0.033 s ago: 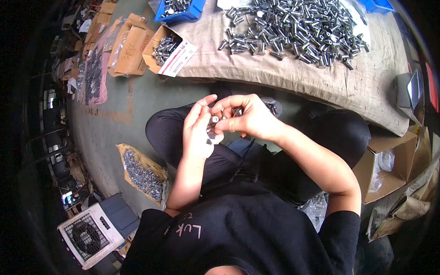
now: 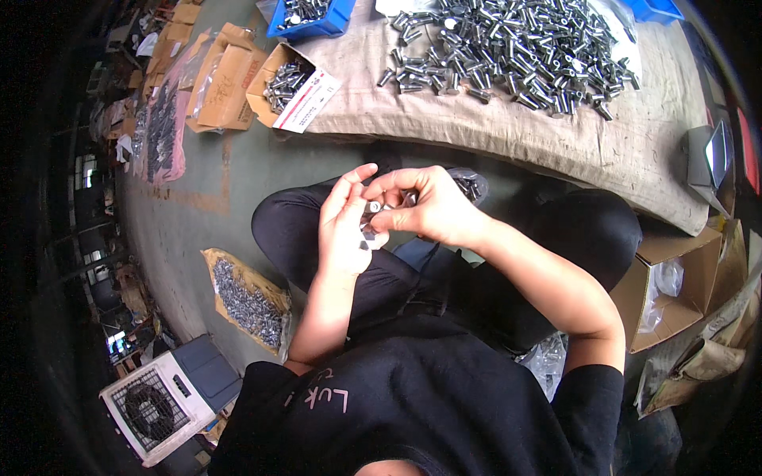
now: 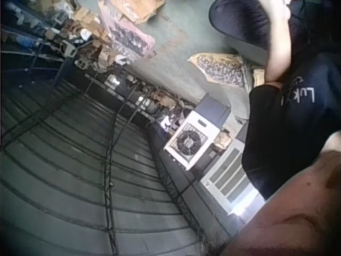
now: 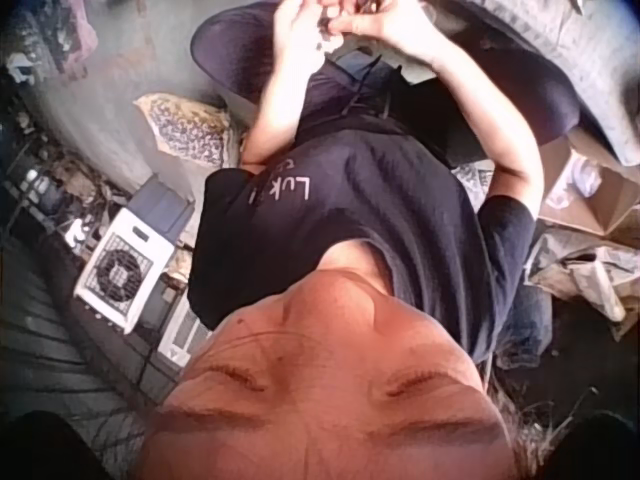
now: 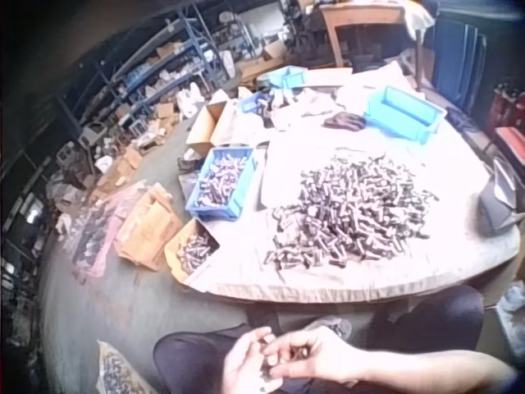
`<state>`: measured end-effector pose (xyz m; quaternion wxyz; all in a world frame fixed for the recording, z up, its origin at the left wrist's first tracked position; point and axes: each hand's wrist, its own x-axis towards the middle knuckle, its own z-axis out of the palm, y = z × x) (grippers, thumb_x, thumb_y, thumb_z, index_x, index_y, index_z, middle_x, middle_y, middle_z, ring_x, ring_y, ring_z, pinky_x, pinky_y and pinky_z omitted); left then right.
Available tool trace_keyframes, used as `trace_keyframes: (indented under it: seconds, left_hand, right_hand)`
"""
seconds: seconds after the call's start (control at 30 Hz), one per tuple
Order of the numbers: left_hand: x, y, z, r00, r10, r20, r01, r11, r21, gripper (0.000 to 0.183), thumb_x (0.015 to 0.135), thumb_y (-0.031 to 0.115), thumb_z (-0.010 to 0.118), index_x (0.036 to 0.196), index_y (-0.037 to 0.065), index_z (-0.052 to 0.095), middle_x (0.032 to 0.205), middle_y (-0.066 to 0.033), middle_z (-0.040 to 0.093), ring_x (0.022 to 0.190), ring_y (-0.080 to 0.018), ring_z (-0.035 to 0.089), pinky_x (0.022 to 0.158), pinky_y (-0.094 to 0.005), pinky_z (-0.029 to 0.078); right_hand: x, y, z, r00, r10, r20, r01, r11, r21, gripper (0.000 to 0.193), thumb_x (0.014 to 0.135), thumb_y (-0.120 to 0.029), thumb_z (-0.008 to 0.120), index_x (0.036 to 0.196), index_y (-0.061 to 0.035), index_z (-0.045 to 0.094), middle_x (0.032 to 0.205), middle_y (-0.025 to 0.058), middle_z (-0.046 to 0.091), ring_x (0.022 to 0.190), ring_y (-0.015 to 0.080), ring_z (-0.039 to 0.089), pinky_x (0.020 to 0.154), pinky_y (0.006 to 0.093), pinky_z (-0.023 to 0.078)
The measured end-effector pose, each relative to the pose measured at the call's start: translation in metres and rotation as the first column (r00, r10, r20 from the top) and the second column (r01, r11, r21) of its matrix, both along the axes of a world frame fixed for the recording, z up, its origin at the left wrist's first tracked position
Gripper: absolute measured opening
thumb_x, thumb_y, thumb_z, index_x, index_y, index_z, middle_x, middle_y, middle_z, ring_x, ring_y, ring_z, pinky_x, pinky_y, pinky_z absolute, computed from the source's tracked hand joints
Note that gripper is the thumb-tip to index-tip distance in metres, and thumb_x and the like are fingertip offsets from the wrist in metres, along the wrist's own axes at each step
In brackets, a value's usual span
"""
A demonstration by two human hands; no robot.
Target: The recorder is sitting on the floor and counting or sorting bolts before placing them into a plastic bag.
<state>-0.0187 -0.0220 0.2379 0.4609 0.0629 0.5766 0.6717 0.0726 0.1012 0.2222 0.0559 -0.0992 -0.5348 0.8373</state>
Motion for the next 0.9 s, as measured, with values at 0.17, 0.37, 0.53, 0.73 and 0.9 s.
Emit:
trace_keyframes:
  seconds: [0.17, 0.37, 0.53, 0.73, 0.9]
  left_hand:
    - [0.004, 0.004, 0.003, 0.982, 0.005, 0.189, 0.001, 1.000, -0.031, 0.031, 0.093, 0.026, 0.041, 0.113, 0.003, 0.047, 0.071, -0.0016, 0.049, 0.052, -0.0077, 0.044, 0.037, -0.0189, 0.032]
    - [-0.018, -0.004, -0.027, 0.593, -0.049, 0.804, -0.142, 0.976, 0.164, 0.034, 0.089, 0.027, 0.046, 0.101, -0.005, 0.053, 0.083, -0.0107, 0.052, 0.071, -0.0128, 0.046, 0.051, -0.0200, 0.039]
    - [-0.018, -0.006, -0.023, 0.568, 0.017, 0.823, -0.225, 0.965, 0.135, 0.034, 0.091, 0.027, 0.042, 0.103, -0.004, 0.051, 0.089, -0.0132, 0.053, 0.080, -0.0212, 0.052, 0.065, -0.0293, 0.045]
    - [-0.014, -0.010, -0.026, 0.772, 0.052, 0.634, -0.220, 0.957, 0.188, 0.038, 0.093, 0.032, 0.036, 0.108, -0.002, 0.047, 0.097, -0.0159, 0.054, 0.089, -0.0230, 0.054, 0.077, -0.0330, 0.046]
    - [-0.011, -0.009, -0.026, 0.826, 0.162, 0.539, -0.254, 0.962, 0.102, 0.042, 0.093, 0.036, 0.032, 0.107, 0.000, 0.049, 0.102, -0.0130, 0.054, 0.093, -0.0210, 0.053, 0.081, -0.0316, 0.045]
  right_hand:
    - [0.002, -0.003, -0.003, 0.994, -0.074, 0.078, 0.088, 0.977, -0.193, 0.016, 0.076, -0.008, 0.066, 0.089, -0.0003, 0.064, 0.073, 0.0025, 0.060, 0.056, 0.0037, 0.050, 0.050, 0.0178, 0.040]
    - [0.005, 0.024, -0.021, 0.998, -0.057, -0.001, 0.040, 0.717, -0.696, 0.027, 0.077, -0.026, 0.059, 0.092, -0.0035, 0.055, 0.086, 0.0126, 0.057, 0.073, 0.0212, 0.057, 0.042, 0.0266, 0.045]
    - [0.005, 0.022, -0.016, 0.996, -0.046, 0.082, 0.093, 0.588, -0.803, 0.021, 0.079, -0.023, 0.058, 0.092, -0.0060, 0.056, 0.084, 0.0118, 0.056, 0.072, 0.0219, 0.056, 0.041, 0.0262, 0.045]
    - [0.003, 0.021, -0.021, 0.997, 0.004, 0.074, 0.043, 0.784, -0.619, 0.012, 0.077, -0.010, 0.062, 0.088, -0.0049, 0.058, 0.074, 0.0085, 0.059, 0.060, 0.0145, 0.056, 0.039, 0.0205, 0.040]
    - [0.002, 0.001, -0.006, 0.997, -0.062, 0.042, 0.062, 0.998, 0.016, 0.015, 0.074, -0.003, 0.062, 0.089, -0.0053, 0.064, 0.068, -0.0022, 0.057, 0.060, 0.0042, 0.051, 0.053, 0.0178, 0.039]
